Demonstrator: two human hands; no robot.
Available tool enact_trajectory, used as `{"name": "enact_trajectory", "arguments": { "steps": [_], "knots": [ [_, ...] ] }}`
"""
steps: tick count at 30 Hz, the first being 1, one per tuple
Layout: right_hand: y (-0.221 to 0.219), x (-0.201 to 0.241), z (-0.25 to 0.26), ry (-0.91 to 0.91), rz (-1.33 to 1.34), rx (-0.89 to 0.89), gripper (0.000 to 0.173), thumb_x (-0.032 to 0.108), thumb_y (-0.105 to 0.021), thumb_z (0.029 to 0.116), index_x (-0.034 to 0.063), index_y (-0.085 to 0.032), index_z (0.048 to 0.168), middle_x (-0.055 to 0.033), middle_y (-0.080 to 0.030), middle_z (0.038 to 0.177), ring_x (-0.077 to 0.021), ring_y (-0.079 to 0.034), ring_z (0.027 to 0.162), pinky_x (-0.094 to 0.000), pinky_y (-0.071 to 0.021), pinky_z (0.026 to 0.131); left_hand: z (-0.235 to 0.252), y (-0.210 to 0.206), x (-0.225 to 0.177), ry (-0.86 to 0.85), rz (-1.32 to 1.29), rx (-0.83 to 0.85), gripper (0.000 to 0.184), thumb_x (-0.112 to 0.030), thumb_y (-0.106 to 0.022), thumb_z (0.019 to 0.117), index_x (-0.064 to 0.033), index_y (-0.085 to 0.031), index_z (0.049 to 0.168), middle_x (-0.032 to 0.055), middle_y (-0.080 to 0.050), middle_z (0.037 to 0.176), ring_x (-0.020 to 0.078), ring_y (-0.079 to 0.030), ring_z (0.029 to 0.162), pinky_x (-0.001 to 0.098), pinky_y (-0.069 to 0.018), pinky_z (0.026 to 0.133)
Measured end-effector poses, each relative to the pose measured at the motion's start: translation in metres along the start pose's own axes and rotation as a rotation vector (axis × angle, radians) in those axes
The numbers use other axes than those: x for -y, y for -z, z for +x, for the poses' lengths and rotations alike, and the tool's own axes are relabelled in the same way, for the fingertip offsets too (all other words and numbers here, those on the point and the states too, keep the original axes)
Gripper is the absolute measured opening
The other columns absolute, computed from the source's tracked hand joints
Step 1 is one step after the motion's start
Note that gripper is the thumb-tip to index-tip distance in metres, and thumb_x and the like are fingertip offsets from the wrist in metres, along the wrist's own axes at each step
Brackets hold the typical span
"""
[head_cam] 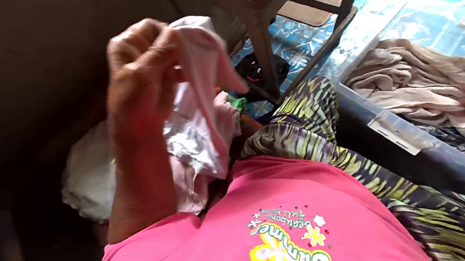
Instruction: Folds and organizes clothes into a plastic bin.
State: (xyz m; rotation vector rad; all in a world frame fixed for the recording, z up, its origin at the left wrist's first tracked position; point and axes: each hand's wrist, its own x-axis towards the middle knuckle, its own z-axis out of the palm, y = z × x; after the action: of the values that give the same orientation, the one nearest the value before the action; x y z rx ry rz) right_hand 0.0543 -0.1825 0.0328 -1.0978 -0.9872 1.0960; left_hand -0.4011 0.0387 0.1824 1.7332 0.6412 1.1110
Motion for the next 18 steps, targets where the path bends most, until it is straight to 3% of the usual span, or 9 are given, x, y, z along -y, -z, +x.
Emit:
{"name": "enact_trajectory", "arguments": {
  "steps": [3, 4, 6, 8, 9, 10, 12, 14, 18],
  "knots": [
    [-0.106, 0.005, 0.02, -0.182, 0.106, 0.047, 0.087, 0.076, -0.007, 0.0981, 0.0169, -0.068, 0.117, 0.0017, -0.078, 0.097, -0.0157, -0.076, 0.085, -0.0375, -0.0644, 0.072, 0.004, -0.088, 0.019, -0.093, -0.1, 0.369, 0.012, -0.006, -0.054, 0.0995, -0.0104, -0.065, 0.101, -0.0078, -0.071, 0.092, 0.0003, -0.067, 0.083, 0.0208, -0.0579, 0.075],
    [-0.123, -0.004, 0.023, -0.218, 0.212, 0.096, 0.091, 0.083, -0.011, 0.0935, 0.0152, -0.064, 0.123, -0.0007, -0.077, 0.099, -0.0178, -0.075, 0.086, -0.0388, -0.0639, 0.07, -0.001, -0.117, 0.027, -0.096, -0.066, 0.528, 0.008, -0.006, -0.056, 0.0996, -0.0042, -0.063, 0.103, -0.004, -0.069, 0.094, -0.0007, -0.065, 0.083, 0.0187, -0.0556, 0.074],
    [-0.141, -0.022, 0.026, -0.248, 0.471, 0.149, 0.076, 0.086, -0.041, 0.0862, 0.0237, -0.066, 0.12, 0.0017, -0.076, 0.101, -0.0138, -0.073, 0.087, -0.0362, -0.0627, 0.07, -0.018, -0.164, 0.047, -0.058, 0.081, 0.814, 0.019, -0.008, -0.06, 0.0999, 0.007, -0.064, 0.11, 0.0092, -0.068, 0.096, 0.008, -0.065, 0.081, 0.0239, -0.057, 0.071],
    [-0.148, -0.031, 0.022, -0.26, 0.562, 0.016, 0.041, 0.059, -0.055, 0.0993, 0.023, -0.065, 0.116, 0.0041, -0.074, 0.096, -0.0074, -0.071, 0.085, -0.0294, -0.0613, 0.073, -0.032, -0.19, 0.07, -0.086, 0.167, 1.032, 0.025, -0.012, -0.061, 0.1002, 0.0088, -0.066, 0.113, 0.0167, -0.07, 0.098, 0.0188, -0.069, 0.088, 0.0345, -0.0571, 0.081],
    [-0.15, -0.031, 0.022, -0.279, 0.503, -0.12, 0.02, 0.032, -0.051, 0.1064, 0.0172, -0.06, 0.117, 0.002, -0.072, 0.094, -0.0076, -0.071, 0.082, -0.0281, -0.0613, 0.073, -0.036, -0.194, 0.079, -0.112, 0.157, 1.098, 0.026, -0.012, -0.062, 0.1, 0.0094, -0.066, 0.114, 0.019, -0.071, 0.101, 0.0229, -0.069, 0.093, 0.0379, -0.0555, 0.086],
    [-0.15, -0.029, 0.024, -0.314, 0.424, -0.233, 0.018, 0.011, -0.049, 0.1065, 0.0118, -0.056, 0.123, -0.0004, -0.07, 0.095, -0.0086, -0.07, 0.082, -0.0284, -0.061, 0.073, -0.037, -0.193, 0.084, -0.126, 0.124, 1.132, 0.029, -0.013, -0.063, 0.0994, 0.0101, -0.066, 0.115, 0.0204, -0.07, 0.105, 0.0245, -0.068, 0.099, 0.0388, -0.0548, 0.092],
    [-0.147, -0.028, 0.027, -0.344, 0.334, -0.322, 0.029, -0.005, -0.047, 0.102, 0.0088, -0.053, 0.128, -0.0017, -0.068, 0.098, -0.0093, -0.069, 0.081, -0.029, -0.0605, 0.073, -0.037, -0.185, 0.09, -0.117, 0.023, 1.076, 0.032, -0.014, -0.067, 0.0949, 0.0101, -0.065, 0.116, 0.0182, -0.07, 0.111, 0.0198, -0.067, 0.107, 0.035, -0.0539, 0.098],
    [-0.144, -0.022, 0.028, -0.307, 0.32, -0.353, 0.027, -0.004, -0.048, 0.1008, 0.0088, -0.057, 0.123, -0.0013, -0.07, 0.096, -0.0095, -0.07, 0.079, -0.0289, -0.0612, 0.071, -0.042, -0.175, 0.094, -0.166, 0.013, 0.884, 0.042, -0.016, -0.074, 0.0884, 0.0085, -0.06, 0.12, 0.0164, -0.066, 0.117, 0.0177, -0.063, 0.114, 0.0344, -0.0526, 0.101],
    [-0.132, -0.003, 0.03, -0.191, 0.38, -0.435, 0.021, -0.005, -0.047, 0.1001, 0.006, -0.06, 0.113, -0.0024, -0.072, 0.088, -0.0106, -0.072, 0.076, -0.0298, -0.0628, 0.071, -0.055, -0.159, 0.11, -0.332, 0.46, 0.474, 0.065, -0.011, -0.081, 0.0788, 0.0109, -0.053, 0.132, 0.03, -0.055, 0.133, 0.0344, -0.06, 0.12, 0.0446, -0.0527, 0.1]
  ]
}}
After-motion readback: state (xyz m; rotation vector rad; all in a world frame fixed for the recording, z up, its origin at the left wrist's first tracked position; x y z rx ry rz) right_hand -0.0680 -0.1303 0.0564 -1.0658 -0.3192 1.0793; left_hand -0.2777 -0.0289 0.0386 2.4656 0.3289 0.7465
